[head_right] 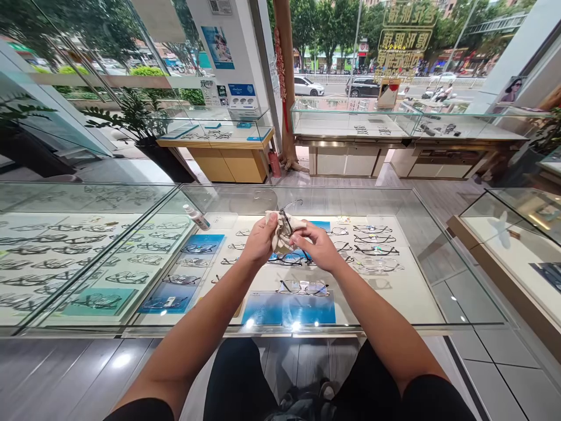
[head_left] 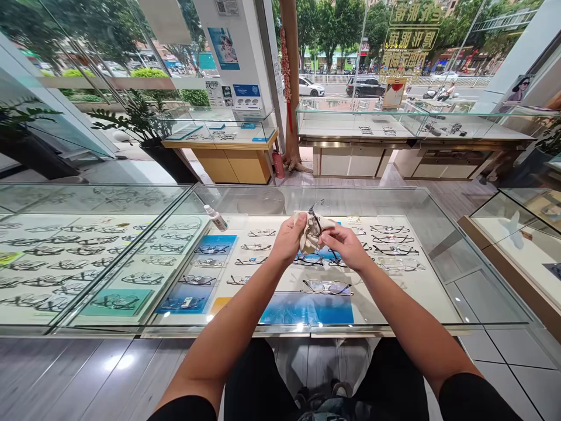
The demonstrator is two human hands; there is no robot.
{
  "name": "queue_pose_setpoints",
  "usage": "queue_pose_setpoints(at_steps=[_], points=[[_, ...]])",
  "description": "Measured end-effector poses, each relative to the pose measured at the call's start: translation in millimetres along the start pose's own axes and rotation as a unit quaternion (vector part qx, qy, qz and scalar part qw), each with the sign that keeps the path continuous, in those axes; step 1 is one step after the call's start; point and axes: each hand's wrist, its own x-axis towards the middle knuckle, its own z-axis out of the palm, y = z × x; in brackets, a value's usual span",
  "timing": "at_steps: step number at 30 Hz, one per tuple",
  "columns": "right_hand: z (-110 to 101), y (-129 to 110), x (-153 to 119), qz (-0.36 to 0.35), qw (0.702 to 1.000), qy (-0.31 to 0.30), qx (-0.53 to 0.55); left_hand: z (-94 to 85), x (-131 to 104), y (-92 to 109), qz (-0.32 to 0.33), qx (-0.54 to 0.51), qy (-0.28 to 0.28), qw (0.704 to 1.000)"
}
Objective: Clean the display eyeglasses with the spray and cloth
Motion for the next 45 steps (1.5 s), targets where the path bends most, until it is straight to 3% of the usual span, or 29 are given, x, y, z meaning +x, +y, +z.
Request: queue_pose_setpoints(at_steps=[7,15,19,24,28,34,37,40,45], points=[[-16,-3,5,0.009,0.99,0.108,0.091,-14.4,17,4,0.014,-0.085,0.159,0.983],[-21,-3,9,0.034,0.975,0.135,0.176,-11.1,9,14,0.027,-0.022,0.156,0.987],[-26,0,11,0.047,0.97,0.123,0.206,-14.7,8,8,0.056,0.107,0.143,0.982],[-31,1,13,0.049,0.971,0.116,0.204,-19.8,9,8,0.129,0.277,0.142,0.941],[-39,-18,17,0.062,0.974,0.087,0.2,-13.9,13,34,0.196,0.321,0.098,0.922],[-61,-105,31,0.053,0.997,-0.029,0.057,8.9,17,115,0.224,0.293,0.006,0.929],[-63,-136,34,0.029,0.998,-0.063,0.006,20.7,12,146,0.274,0.314,-0.05,0.908],[-60,-148,33,0.017,0.994,-0.107,-0.03,27.8,7,158,0.324,0.376,-0.087,0.864],[-57,-156,27,0.011,0.987,-0.14,-0.082,28.7,-4,156,0.364,0.445,-0.097,0.813]])
